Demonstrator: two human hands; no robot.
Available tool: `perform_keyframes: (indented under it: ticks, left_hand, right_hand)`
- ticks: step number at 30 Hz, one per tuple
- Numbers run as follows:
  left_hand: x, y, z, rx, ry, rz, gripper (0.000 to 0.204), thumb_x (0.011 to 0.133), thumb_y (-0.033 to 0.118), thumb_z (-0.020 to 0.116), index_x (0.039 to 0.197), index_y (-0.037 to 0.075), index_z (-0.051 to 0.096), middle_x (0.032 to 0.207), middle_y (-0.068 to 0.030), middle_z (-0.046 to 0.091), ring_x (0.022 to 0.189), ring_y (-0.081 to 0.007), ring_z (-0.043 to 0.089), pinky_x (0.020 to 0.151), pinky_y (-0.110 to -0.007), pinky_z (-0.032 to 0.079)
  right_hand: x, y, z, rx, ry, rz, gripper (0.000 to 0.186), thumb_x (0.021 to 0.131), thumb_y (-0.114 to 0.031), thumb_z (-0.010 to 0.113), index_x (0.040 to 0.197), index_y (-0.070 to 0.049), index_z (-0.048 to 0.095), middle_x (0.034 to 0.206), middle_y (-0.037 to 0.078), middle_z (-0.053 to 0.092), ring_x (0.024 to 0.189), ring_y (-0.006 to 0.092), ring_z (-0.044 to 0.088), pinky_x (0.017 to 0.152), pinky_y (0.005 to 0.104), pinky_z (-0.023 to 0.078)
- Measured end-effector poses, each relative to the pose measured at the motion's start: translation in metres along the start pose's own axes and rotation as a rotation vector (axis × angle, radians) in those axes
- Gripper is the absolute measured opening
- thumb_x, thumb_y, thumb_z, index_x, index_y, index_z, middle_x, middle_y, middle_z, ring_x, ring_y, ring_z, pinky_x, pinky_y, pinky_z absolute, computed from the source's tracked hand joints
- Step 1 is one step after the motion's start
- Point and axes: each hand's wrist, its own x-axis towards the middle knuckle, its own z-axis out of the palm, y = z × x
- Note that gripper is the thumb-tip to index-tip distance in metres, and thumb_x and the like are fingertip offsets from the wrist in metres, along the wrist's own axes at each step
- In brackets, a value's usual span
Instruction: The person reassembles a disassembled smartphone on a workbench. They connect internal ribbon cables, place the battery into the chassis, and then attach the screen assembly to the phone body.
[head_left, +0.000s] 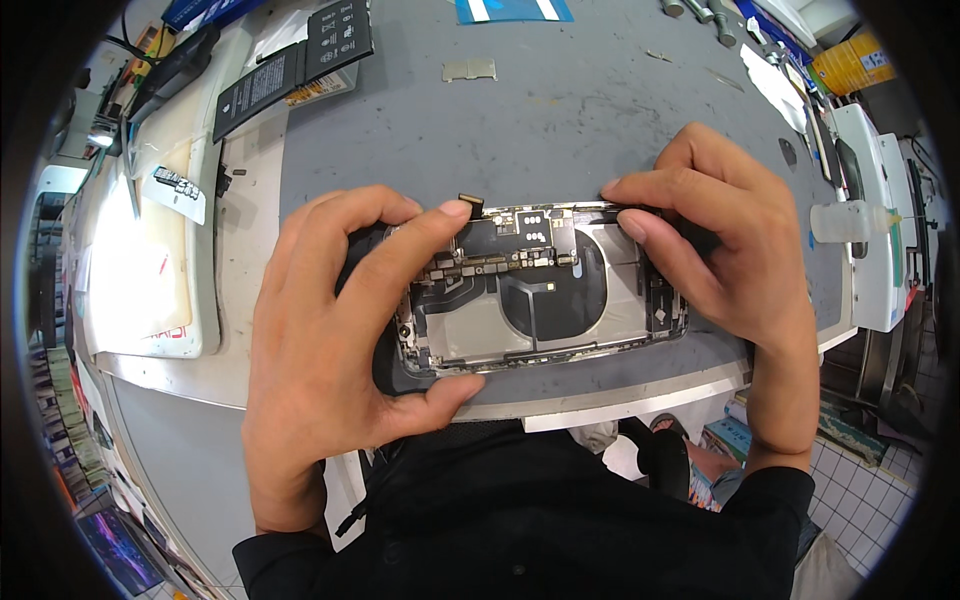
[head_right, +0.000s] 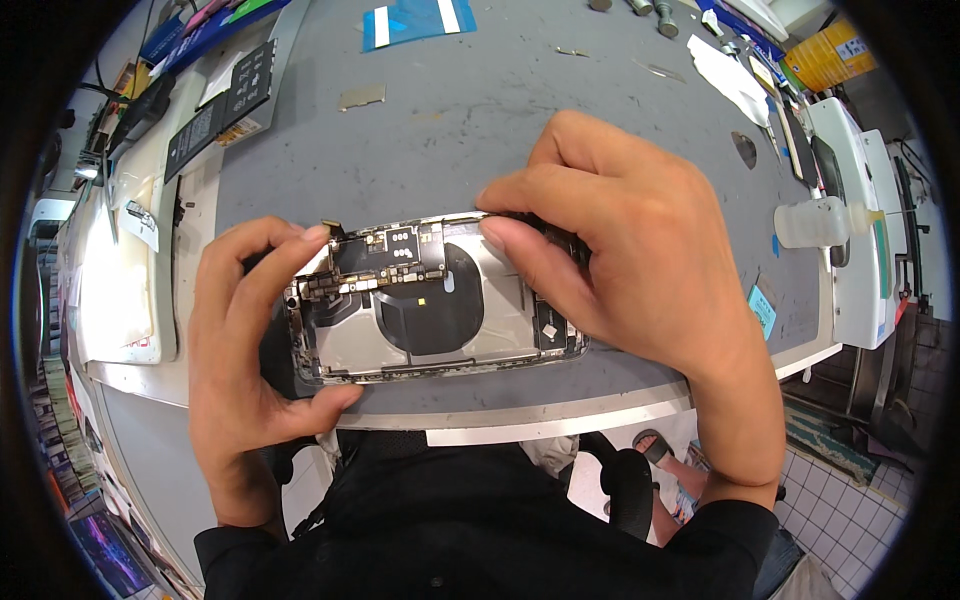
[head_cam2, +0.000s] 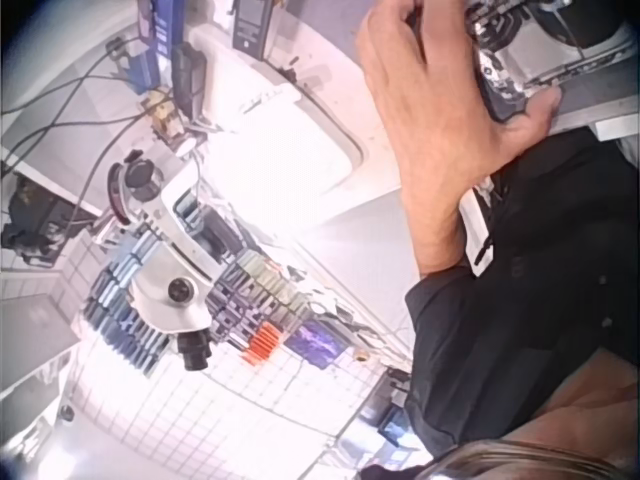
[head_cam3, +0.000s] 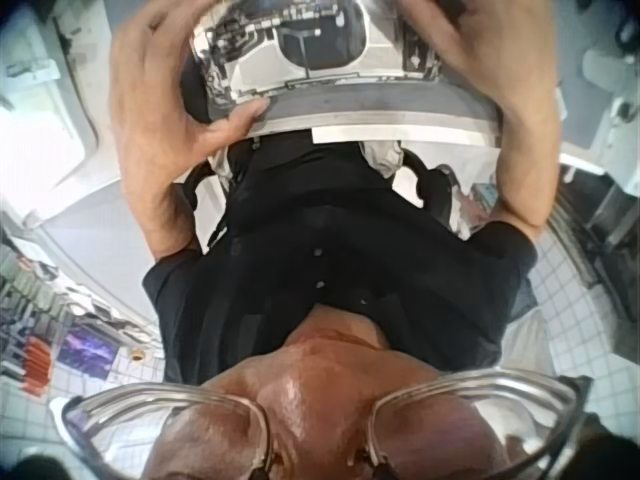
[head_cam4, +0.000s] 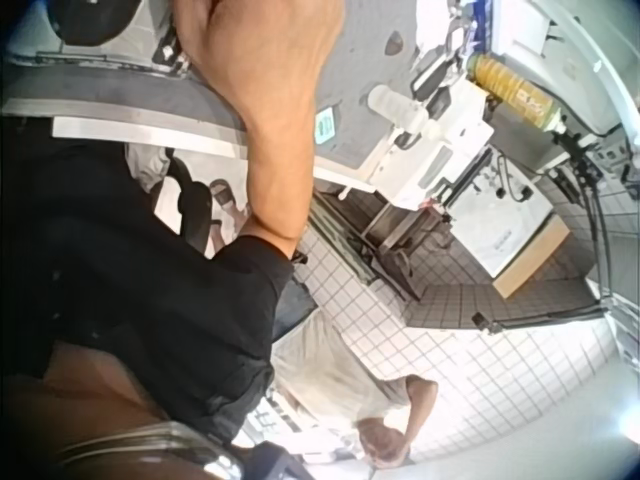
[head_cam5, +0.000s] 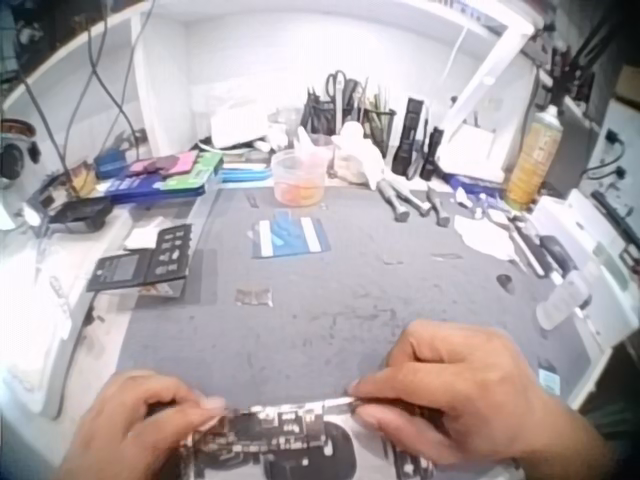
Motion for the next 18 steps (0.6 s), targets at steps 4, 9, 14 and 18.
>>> perform_keyframes:
  ticks: [4,9,14,18]
  left_hand:
    - [-0.003,-0.003,0.001,-0.093,0.052,0.009,0.1,0.06,0.044,0.095,0.141,0.002,0.053,0.129,-0.0202,0.053,0.116,-0.0321,0.057,0.097,-0.041,0.049]
    - [-0.008,0.005,0.001,-0.266,0.131,-0.053,0.087,0.052,0.015,0.097,0.131,0.008,0.061,0.127,-0.0152,0.054,0.113,-0.0337,0.058,0.095,-0.043,0.051]
    - [-0.016,0.008,0.007,-0.123,0.309,0.165,0.07,0.063,0.01,0.094,0.125,0.016,0.064,0.127,-0.0165,0.054,0.107,-0.0306,0.061,0.081,-0.037,0.057]
    - [-0.02,0.009,0.012,-0.078,0.38,0.224,0.057,0.073,0.008,0.088,0.123,0.023,0.065,0.127,-0.0149,0.055,0.097,-0.0288,0.064,0.076,-0.039,0.056]
  right_hand:
    - [0.0,-0.005,-0.002,0.054,0.02,0.057,0.015,0.084,-0.001,0.074,0.098,0.001,0.076,0.079,0.008,0.058,0.069,0.0171,0.055,0.058,0.0281,0.039]
    - [0.0,-0.007,-0.013,0.099,0.062,0.053,0.012,0.083,-0.007,0.075,0.093,0.001,0.075,0.081,0.006,0.054,0.071,0.0156,0.049,0.06,0.0269,0.036]
    - [0.002,-0.01,-0.019,0.362,0.056,-0.026,0.012,0.081,-0.01,0.077,0.089,-0.002,0.075,0.082,0.007,0.058,0.072,0.0176,0.054,0.061,0.0291,0.04]
    - [0.005,-0.017,-0.024,0.442,-0.003,-0.075,0.012,0.079,-0.008,0.08,0.091,-0.005,0.076,0.085,0.007,0.068,0.075,0.0233,0.064,0.064,0.0333,0.048]
